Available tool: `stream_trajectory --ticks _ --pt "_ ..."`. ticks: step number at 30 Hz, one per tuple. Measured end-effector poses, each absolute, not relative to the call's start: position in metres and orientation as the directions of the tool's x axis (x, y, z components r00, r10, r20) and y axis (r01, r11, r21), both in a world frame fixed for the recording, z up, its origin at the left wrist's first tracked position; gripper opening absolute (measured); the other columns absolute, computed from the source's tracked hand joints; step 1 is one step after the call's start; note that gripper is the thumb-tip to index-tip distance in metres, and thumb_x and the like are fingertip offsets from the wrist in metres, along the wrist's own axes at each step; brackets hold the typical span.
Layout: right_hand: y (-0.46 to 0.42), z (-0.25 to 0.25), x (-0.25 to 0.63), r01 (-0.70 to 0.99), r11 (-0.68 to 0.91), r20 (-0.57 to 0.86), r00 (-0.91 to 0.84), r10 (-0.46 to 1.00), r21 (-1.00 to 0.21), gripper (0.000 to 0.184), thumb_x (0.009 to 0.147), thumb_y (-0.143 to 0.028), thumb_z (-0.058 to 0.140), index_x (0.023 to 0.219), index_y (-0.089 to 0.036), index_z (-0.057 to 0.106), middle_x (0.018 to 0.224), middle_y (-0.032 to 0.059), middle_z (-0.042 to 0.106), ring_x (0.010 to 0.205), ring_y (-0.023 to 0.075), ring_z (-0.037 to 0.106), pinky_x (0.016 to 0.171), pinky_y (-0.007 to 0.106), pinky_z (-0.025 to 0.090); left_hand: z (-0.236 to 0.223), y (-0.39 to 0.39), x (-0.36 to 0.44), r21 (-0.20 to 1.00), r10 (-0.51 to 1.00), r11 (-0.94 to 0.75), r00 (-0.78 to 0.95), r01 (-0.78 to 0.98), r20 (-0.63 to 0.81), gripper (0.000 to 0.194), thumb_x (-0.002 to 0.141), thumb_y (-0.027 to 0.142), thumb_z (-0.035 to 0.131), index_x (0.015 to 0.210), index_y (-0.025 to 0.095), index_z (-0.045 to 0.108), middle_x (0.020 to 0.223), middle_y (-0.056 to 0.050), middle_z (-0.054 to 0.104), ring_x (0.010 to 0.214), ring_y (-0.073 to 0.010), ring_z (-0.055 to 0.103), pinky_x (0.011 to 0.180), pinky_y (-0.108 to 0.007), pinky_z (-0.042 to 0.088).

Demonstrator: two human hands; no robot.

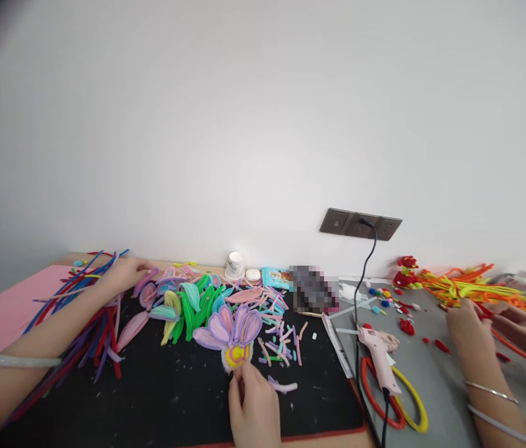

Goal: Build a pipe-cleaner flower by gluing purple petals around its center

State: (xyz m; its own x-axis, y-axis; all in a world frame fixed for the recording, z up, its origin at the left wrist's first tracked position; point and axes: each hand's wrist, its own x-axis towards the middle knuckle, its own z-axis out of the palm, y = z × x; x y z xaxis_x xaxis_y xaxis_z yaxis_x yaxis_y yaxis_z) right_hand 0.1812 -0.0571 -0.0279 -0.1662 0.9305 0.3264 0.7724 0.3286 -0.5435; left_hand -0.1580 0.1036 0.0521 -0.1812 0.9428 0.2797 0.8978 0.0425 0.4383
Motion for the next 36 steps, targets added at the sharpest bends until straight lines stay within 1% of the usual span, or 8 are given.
stream_trajectory --ticks 5,9,14,17,22,26,29,36 --pt "-0.058 -0.027 0.181 0.757 0.321 0.345 -0.135 0.929 -0.569 0.019 0.088 -0.02 0.039 0.07 -0.021 0.044 0.062 0.0007 0.054 0.053 0.0148 0.053 0.051 0.022 0.037 0.069 0.088 -0.168 0.697 0.908 0.011 -0.299 0.717 0.294 0.035 0.088 0.036 0.039 0.103 0.009 0.054 0.08 0.0 0.065 0.08 -0.016 0.063 0.079 -0.028 0.048" --pt "-0.059 -0.026 0.181 0.713 0.329 0.374 -0.1 0.922 -0.62 0.022 0.089 -0.022 0.04 0.067 -0.021 0.043 0.058 -0.0019 0.049 0.05 0.0128 0.049 0.05 0.021 0.036 0.079 0.073 -0.161 0.858 0.895 -0.043 -0.362 0.511 0.26 0.035 0.089 0.033 0.038 0.114 0.008 0.042 0.075 0.003 0.059 0.076 -0.0117 0.061 0.08 -0.027 0.049" --pt "-0.064 -0.01 0.186 0.67 0.337 0.393 -0.073 0.916 -0.662 0.025 0.088 -0.023 0.042 0.063 -0.02 0.041 0.055 -0.0044 0.042 0.047 0.0102 0.042 0.046 0.019 0.032 0.081 0.05 -0.131 0.957 0.939 -0.112 -0.286 0.267 0.19 0.04 0.086 0.032 0.046 0.121 0.02 0.031 0.075 0.006 0.059 0.073 -0.0116 0.064 0.074 -0.026 0.051" --pt "-0.069 0.01 0.202 0.678 0.288 0.395 0.003 0.919 -0.677 0.025 0.087 -0.027 0.043 0.063 -0.02 0.043 0.055 -0.0047 0.04 0.047 0.0098 0.041 0.045 0.019 0.031 0.075 0.04 -0.11 0.994 0.986 -0.086 -0.138 0.066 0.094 0.035 0.079 0.031 0.058 0.109 0.023 0.042 0.078 0.005 0.06 0.07 -0.0129 0.062 0.065 -0.023 0.05" --pt "-0.072 0.041 0.266 0.728 0.072 0.386 0.275 0.881 -0.682 0.026 0.085 -0.038 0.043 0.07 -0.019 0.052 0.055 -0.0027 0.046 0.048 0.0125 0.045 0.046 0.022 0.034 0.054 0.036 -0.082 0.994 0.999 -0.036 -0.002 0.105 0.037 0.032 0.076 0.039 0.062 0.102 0.02 0.056 0.094 0.001 0.062 0.076 -0.0154 0.059 0.068 -0.025 0.051" --pt "-0.068 0.051 0.334 0.814 -0.264 0.416 0.508 0.754 -0.517 0.027 0.079 -0.039 0.046 0.084 -0.017 0.06 0.071 0.0055 0.061 0.062 0.0203 0.056 0.059 0.029 0.042 0.043 0.037 -0.061 0.981 0.997 -0.081 0.031 0.174 0.077 0.034 0.072 0.043 0.068 0.096 0.021 0.057 0.075 0.004 0.06 0.062 -0.0126 0.053 0.057 -0.022 0.045" --pt "-0.059 0.047 0.372 0.834 -0.449 0.418 0.549 0.723 -0.32 0.033 0.078 -0.034 0.047 0.102 -0.014 0.061 0.097 0.0142 0.064 0.09 0.0284 0.06 0.075 0.035 0.044 0.039 0.037 -0.045 0.976 0.995 -0.09 0.054 0.2 0.081 0.031 0.072 0.044 0.069 0.088 0.021 0.054 0.069 0.005 0.059 0.059 -0.012 0.051 0.051 -0.021 0.04" --pt "-0.027 0.023 0.395 0.763 -0.637 0.114 0.646 0.755 -0.11 0.047 0.084 -0.032 0.046 0.122 -0.004 0.05 0.109 0.0254 0.06 0.104 0.0339 0.06 0.078 0.037 0.044 0.028 0.031 -0.018 0.991 0.989 -0.075 0.138 0.109 0.06 0.038 0.069 0.043 0.069 0.083 0.024 0.039 0.057 0.01 0.048 0.048 -0.013 0.056 0.048 -0.023 0.042"
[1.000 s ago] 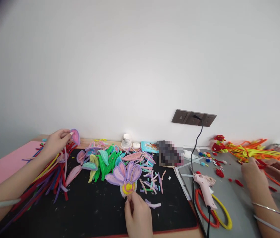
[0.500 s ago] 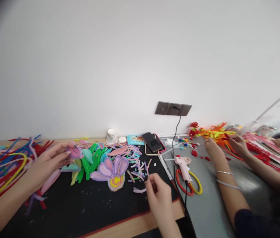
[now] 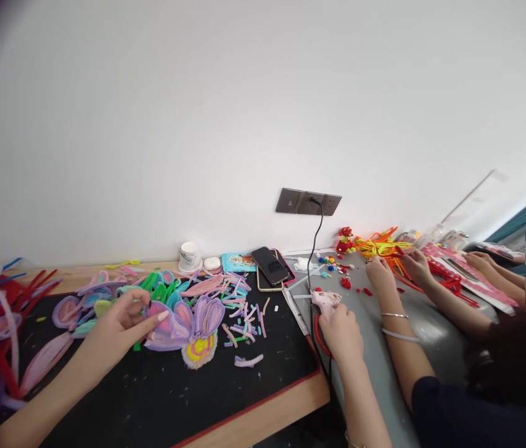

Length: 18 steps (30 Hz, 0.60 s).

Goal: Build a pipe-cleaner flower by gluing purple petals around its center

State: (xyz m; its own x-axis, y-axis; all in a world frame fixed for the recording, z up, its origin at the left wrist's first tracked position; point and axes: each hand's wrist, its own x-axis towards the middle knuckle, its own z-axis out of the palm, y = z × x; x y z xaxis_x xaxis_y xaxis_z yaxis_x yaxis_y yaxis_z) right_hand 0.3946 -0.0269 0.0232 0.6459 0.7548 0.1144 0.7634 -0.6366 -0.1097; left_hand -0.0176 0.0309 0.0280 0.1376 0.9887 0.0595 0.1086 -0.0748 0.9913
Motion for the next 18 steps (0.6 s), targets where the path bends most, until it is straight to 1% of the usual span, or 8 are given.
stream_trajectory --ticks 2,5,8,10,12,15,17,18 --pt "-0.02 0.021 0.398 0.762 -0.641 0.058 0.646 0.761 -0.09 0.046 0.084 -0.031 0.045 0.119 -0.002 0.05 0.109 0.027 0.06 0.102 0.0335 0.062 0.076 0.036 0.044 0.026 0.028 -0.013 0.994 0.987 -0.044 0.16 0.099 0.028 0.039 0.069 0.043 0.068 0.09 0.024 0.041 0.059 0.009 0.053 0.048 -0.0148 0.058 0.048 -0.025 0.044" --pt "-0.013 0.022 0.407 0.786 -0.615 -0.006 0.616 0.788 -0.058 0.042 0.084 -0.03 0.046 0.111 0.0 0.055 0.106 0.0279 0.063 0.096 0.0329 0.064 0.073 0.035 0.044 0.024 0.023 -0.008 0.995 0.983 -0.032 0.183 0.091 0.015 0.041 0.071 0.043 0.066 0.101 0.022 0.047 0.066 0.004 0.062 0.053 -0.0166 0.061 0.052 -0.027 0.048" --pt "-0.01 0.025 0.415 0.817 -0.576 -0.042 0.574 0.818 -0.043 0.039 0.083 -0.03 0.05 0.106 -0.001 0.06 0.102 0.0253 0.066 0.095 0.0329 0.064 0.073 0.033 0.044 0.023 0.018 -0.008 0.993 0.983 -0.027 0.182 0.119 0.005 0.034 0.074 0.043 0.064 0.096 0.019 0.055 0.059 0.003 0.062 0.056 -0.0175 0.062 0.055 -0.027 0.05" --pt "-0.011 0.026 0.418 0.829 -0.558 -0.054 0.556 0.83 -0.034 0.038 0.083 -0.026 0.048 0.109 -0.002 0.061 0.102 0.0241 0.067 0.096 0.0319 0.064 0.074 0.033 0.044 0.022 0.016 -0.008 0.992 0.985 -0.029 0.171 0.12 0.008 0.03 0.074 0.043 0.064 0.091 0.018 0.058 0.058 0.002 0.063 0.056 -0.0175 0.062 0.055 -0.027 0.051" --pt "-0.013 0.027 0.418 0.844 -0.536 -0.029 0.535 0.845 -0.038 0.04 0.085 -0.024 0.044 0.114 -0.002 0.06 0.103 0.0236 0.068 0.096 0.0309 0.064 0.075 0.032 0.045 0.02 0.014 -0.01 0.994 0.988 -0.03 0.157 0.109 0.012 0.028 0.075 0.041 0.063 0.091 0.019 0.059 0.061 0.001 0.065 0.057 -0.0171 0.062 0.057 -0.027 0.052" --pt "-0.018 0.03 0.415 0.869 -0.49 0.068 0.494 0.867 -0.071 0.043 0.083 -0.024 0.044 0.116 -0.004 0.061 0.103 0.0224 0.069 0.097 0.0324 0.064 0.077 0.035 0.046 0.017 0.014 -0.011 0.995 0.989 -0.016 0.145 0.098 0.001 0.023 0.077 0.038 0.063 0.09 0.019 0.061 0.065 0.0 0.068 0.057 -0.0165 0.063 0.059 -0.027 0.053" --pt "-0.024 0.035 0.412 0.868 -0.479 0.162 0.495 0.853 -0.131 0.046 0.081 -0.027 0.046 0.118 -0.005 0.061 0.103 0.0223 0.068 0.097 0.0344 0.063 0.079 0.038 0.046 0.016 0.013 -0.011 0.997 0.989 -0.004 0.15 0.074 -0.007 0.021 0.076 0.035 0.064 0.088 0.018 0.062 0.072 -0.002 0.069 0.06 -0.0167 0.064 0.062 -0.028 0.054" --pt "-0.027 0.039 0.409 0.862 -0.467 0.207 0.502 0.84 -0.197 0.048 0.079 -0.029 0.047 0.118 -0.005 0.06 0.104 0.0221 0.068 0.096 0.0346 0.062 0.08 0.04 0.046 0.015 0.013 -0.011 0.999 0.987 -0.002 0.158 0.055 -0.007 0.019 0.075 0.033 0.065 0.087 0.018 0.063 0.077 -0.003 0.07 0.065 -0.0174 0.066 0.064 -0.028 0.055"
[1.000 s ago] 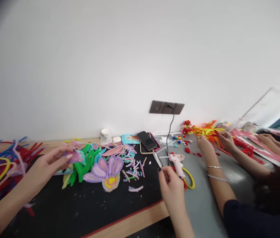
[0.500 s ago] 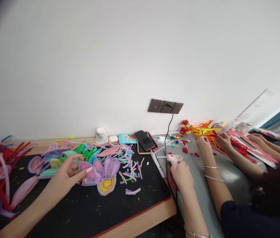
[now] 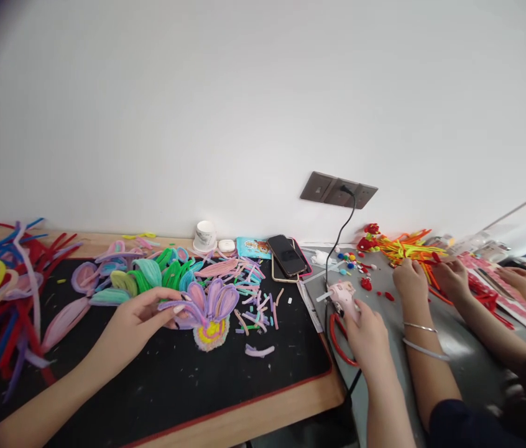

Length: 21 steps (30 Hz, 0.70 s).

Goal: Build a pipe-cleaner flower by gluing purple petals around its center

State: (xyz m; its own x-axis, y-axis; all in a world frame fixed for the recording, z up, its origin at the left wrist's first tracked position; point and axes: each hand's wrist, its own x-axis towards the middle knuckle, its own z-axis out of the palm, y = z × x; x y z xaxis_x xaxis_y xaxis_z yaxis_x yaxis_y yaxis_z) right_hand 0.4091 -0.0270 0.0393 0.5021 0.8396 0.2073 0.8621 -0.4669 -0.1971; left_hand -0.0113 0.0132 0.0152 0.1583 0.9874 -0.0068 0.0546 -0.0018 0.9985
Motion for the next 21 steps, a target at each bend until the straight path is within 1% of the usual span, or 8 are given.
stream_trajectory --ticks 3,5,7,9,11,15,18,21 --pt "-0.04 0.055 0.396 0.761 -0.307 0.259 0.522 0.812 -0.571 0.051 0.075 -0.038 0.055 0.118 -0.011 0.06 0.106 0.0174 0.067 0.09 0.03 0.063 0.076 0.038 0.048 0.013 0.013 -0.011 0.999 0.979 -0.028 0.199 -0.018 0.032 0.014 0.072 0.026 0.067 0.084 0.018 0.065 0.091 -0.004 0.069 0.084 -0.0195 0.066 0.075 -0.029 0.055" --pt "-0.048 0.066 0.383 0.527 -0.166 0.167 0.527 0.834 -0.834 0.047 0.072 -0.042 0.063 0.111 -0.016 0.062 0.1 0.012 0.068 0.079 0.0236 0.063 0.066 0.031 0.05 0.012 0.012 -0.01 0.996 0.972 -0.069 0.221 -0.059 0.081 0.012 0.071 0.023 0.069 0.082 0.019 0.065 0.094 -0.004 0.068 0.09 -0.0195 0.065 0.08 -0.029 0.053" --pt "-0.054 0.074 0.366 0.26 -0.094 0.048 0.492 0.87 -0.961 0.039 0.066 -0.042 0.072 0.097 -0.019 0.065 0.086 0.0071 0.067 0.066 0.0173 0.059 0.055 0.025 0.048 0.011 0.012 -0.01 0.99 0.961 -0.119 0.241 -0.071 0.133 0.013 0.07 0.022 0.071 0.083 0.02 0.066 0.093 -0.003 0.067 0.091 -0.0186 0.063 0.081 -0.028 0.052" --pt "-0.057 0.077 0.347 0.074 -0.057 -0.023 0.399 0.916 -0.996 0.031 0.06 -0.039 0.079 0.077 -0.018 0.064 0.071 0.0035 0.062 0.058 0.0131 0.055 0.05 0.021 0.045 0.01 0.012 -0.01 0.983 0.945 -0.176 0.269 -0.055 0.184 0.015 0.07 0.021 0.072 0.084 0.021 0.067 0.093 -0.003 0.065 0.092 -0.0184 0.062 0.082 -0.028 0.051" --pt "-0.056 0.074 0.327 -0.05 -0.059 -0.07 0.277 0.958 -0.997 0.032 0.059 -0.038 0.081 0.068 -0.017 0.06 0.06 0.0002 0.054 0.053 0.0109 0.05 0.047 0.02 0.043 0.007 0.011 -0.011 0.974 0.929 -0.225 0.292 -0.041 0.227 0.016 0.07 0.019 0.074 0.084 0.022 0.069 0.095 -0.003 0.064 0.095 -0.0185 0.06 0.083 -0.027 0.05" --pt "-0.053 0.052 0.296 -0.192 -0.227 -0.233 0.008 0.973 -0.955 0.037 0.069 -0.045 0.075 0.086 -0.016 0.06 0.054 -0.0051 0.044 0.041 0.0061 0.037 0.037 0.019 0.036 0.004 0.011 -0.012 0.965 0.914 -0.257 0.313 -0.049 0.259 0.012 0.07 0.017 0.075 0.08 0.023 0.071 0.095 -0.003 0.062 0.096 -0.0175 0.06 0.085 -0.026 0.049" --pt "-0.052 0.035 0.282 -0.207 -0.339 -0.304 -0.184 0.935 -0.918 0.04 0.072 -0.051 0.071 0.084 -0.016 0.055 0.053 -0.0062 0.043 0.038 0.0043 0.035 0.034 0.018 0.034 0.004 0.011 -0.012 0.968 0.915 -0.242 0.315 -0.069 0.251 0.008 0.073 0.017 0.072 0.079 0.023 0.071 0.095 -0.003 0.062 0.096 -0.017 0.06 0.084 -0.026 0.05" --pt "-0.052 0.024 0.274 -0.196 -0.383 -0.324 -0.278 0.904 -0.903 0.043 0.074 -0.054 0.068 0.086 -0.016 0.052 0.052 -0.0078 0.041 0.037 0.0037 0.034 0.034 0.017 0.033 0.005 0.01 -0.012 0.97 0.918 -0.229 0.312 -0.086 0.245 0.008 0.074 0.016 0.071 0.078 0.023 0.07 0.095 -0.003 0.062 0.096 -0.0166 0.059 0.084 -0.025 0.051"
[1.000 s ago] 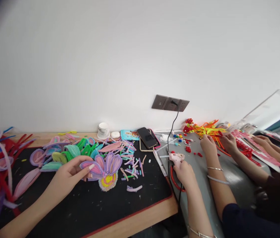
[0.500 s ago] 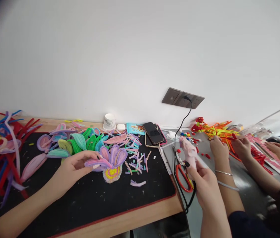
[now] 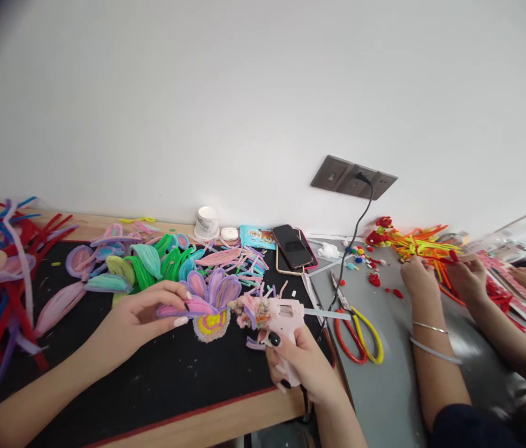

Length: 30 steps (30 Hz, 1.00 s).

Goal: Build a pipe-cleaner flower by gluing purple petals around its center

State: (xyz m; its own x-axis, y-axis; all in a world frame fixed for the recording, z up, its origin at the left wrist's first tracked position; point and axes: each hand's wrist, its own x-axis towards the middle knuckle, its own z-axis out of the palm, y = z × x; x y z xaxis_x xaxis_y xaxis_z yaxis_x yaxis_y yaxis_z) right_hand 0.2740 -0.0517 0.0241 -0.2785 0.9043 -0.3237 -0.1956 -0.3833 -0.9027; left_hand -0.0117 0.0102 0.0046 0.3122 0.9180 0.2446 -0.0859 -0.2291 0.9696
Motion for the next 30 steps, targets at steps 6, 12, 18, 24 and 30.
stream_trajectory --ticks 6,12,18,24,30 --pt "-0.052 0.02 0.262 -0.164 -0.434 -0.373 -0.303 0.877 -0.886 0.046 0.073 -0.056 0.068 0.087 -0.019 0.045 0.05 -0.0101 0.04 0.035 0.0025 0.03 0.033 0.015 0.031 0.005 0.008 -0.012 0.972 0.921 -0.221 0.313 -0.075 0.233 0.007 0.074 0.017 0.07 0.078 0.022 0.07 0.096 -0.004 0.063 0.096 -0.0182 0.06 0.084 -0.028 0.051" --pt "-0.049 0.022 0.258 -0.123 -0.458 -0.412 -0.282 0.867 -0.88 0.049 0.071 -0.06 0.068 0.084 -0.02 0.043 0.049 -0.0107 0.04 0.034 0.0024 0.029 0.032 0.016 0.03 0.007 0.007 -0.011 0.976 0.928 -0.205 0.301 -0.078 0.219 0.003 0.074 0.018 0.07 0.076 0.021 0.069 0.096 -0.005 0.063 0.097 -0.0197 0.06 0.084 -0.03 0.052" --pt "-0.049 0.022 0.26 -0.12 -0.445 -0.401 -0.274 0.874 -0.888 0.051 0.07 -0.06 0.068 0.086 -0.019 0.043 0.05 -0.0103 0.04 0.034 0.0029 0.03 0.032 0.017 0.031 0.009 0.006 -0.01 0.98 0.933 -0.179 0.299 -0.09 0.198 0.005 0.074 0.017 0.07 0.076 0.022 0.069 0.095 -0.004 0.063 0.097 -0.0192 0.06 0.083 -0.028 0.053" --pt "-0.05 0.021 0.262 -0.125 -0.46 -0.414 -0.278 0.867 -0.879 0.051 0.071 -0.058 0.069 0.09 -0.019 0.043 0.05 -0.0113 0.04 0.034 0.0023 0.028 0.033 0.016 0.03 0.01 0.006 -0.011 0.977 0.934 -0.181 0.292 -0.115 0.208 0.007 0.074 0.016 0.07 0.075 0.023 0.069 0.094 -0.003 0.063 0.096 -0.0179 0.06 0.083 -0.026 0.052" --pt "-0.05 0.02 0.262 -0.11 -0.455 -0.414 -0.27 0.869 -0.884 0.051 0.071 -0.061 0.068 0.088 -0.019 0.043 0.05 -0.0108 0.04 0.034 0.0024 0.029 0.032 0.016 0.029 0.009 0.006 -0.011 0.976 0.931 -0.18 0.299 -0.12 0.209 0.007 0.074 0.015 0.069 0.076 0.022 0.069 0.095 -0.004 0.063 0.097 -0.0185 0.06 0.083 -0.027 0.052"
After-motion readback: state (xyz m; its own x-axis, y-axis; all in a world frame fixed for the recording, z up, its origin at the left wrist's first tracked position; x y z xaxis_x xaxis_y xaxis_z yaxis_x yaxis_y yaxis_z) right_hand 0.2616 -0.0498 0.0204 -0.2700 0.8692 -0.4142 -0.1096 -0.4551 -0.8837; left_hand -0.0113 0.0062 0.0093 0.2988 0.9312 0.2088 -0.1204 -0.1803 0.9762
